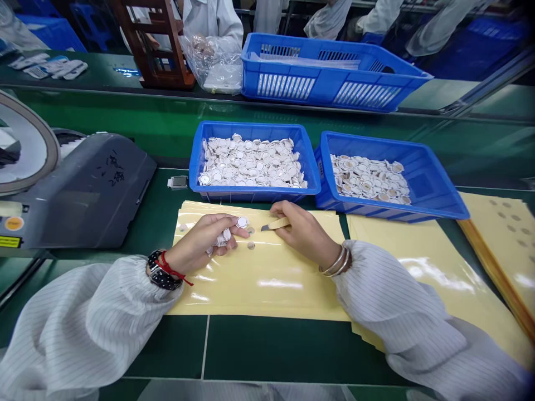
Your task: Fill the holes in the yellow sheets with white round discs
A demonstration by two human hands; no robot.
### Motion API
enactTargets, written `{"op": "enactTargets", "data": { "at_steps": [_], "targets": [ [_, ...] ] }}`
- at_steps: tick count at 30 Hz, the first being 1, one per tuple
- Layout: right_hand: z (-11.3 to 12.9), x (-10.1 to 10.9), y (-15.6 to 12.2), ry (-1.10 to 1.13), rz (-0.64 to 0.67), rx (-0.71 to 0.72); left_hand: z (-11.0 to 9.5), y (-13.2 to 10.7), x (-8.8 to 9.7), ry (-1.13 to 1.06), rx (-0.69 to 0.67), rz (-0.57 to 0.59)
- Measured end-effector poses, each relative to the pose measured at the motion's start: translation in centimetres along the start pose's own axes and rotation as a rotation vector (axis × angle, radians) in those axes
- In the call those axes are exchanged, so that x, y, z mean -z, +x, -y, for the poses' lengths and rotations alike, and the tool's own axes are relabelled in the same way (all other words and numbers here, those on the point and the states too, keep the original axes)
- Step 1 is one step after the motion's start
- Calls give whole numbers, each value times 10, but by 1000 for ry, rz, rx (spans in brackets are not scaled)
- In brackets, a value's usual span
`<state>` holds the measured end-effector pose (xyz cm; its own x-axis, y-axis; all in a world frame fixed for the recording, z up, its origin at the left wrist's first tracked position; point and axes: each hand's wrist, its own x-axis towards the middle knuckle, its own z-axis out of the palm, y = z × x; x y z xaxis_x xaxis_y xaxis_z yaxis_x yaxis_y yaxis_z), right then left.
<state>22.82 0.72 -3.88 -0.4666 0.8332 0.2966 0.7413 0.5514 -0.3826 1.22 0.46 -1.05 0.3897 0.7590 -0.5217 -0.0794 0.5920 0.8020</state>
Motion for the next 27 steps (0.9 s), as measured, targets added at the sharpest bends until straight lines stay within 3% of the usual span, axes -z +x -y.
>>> {"op": "enactTargets", "data": {
  "at_steps": [4, 11, 15, 20, 23, 27],
  "targets": [
    [-4, -1, 1, 261, 8, -136, -1, -1, -1, -8, 0, -19],
    [-8, -4, 3, 273, 67, -98, -1, 1, -2, -10, 4, -17],
    [-7, 15, 4, 358, 108, -174, -1, 0, -3, -8, 3, -22],
    [-10, 38, 3, 137, 254, -324, -1, 1, -2, -9, 15, -24],
    [-15, 37, 4, 49, 245, -395, -1, 2, -1, -13, 10, -14],
    [-15, 29, 5, 83, 251, -367, -1, 1, -1, -10, 16, -9]
  ]
}}
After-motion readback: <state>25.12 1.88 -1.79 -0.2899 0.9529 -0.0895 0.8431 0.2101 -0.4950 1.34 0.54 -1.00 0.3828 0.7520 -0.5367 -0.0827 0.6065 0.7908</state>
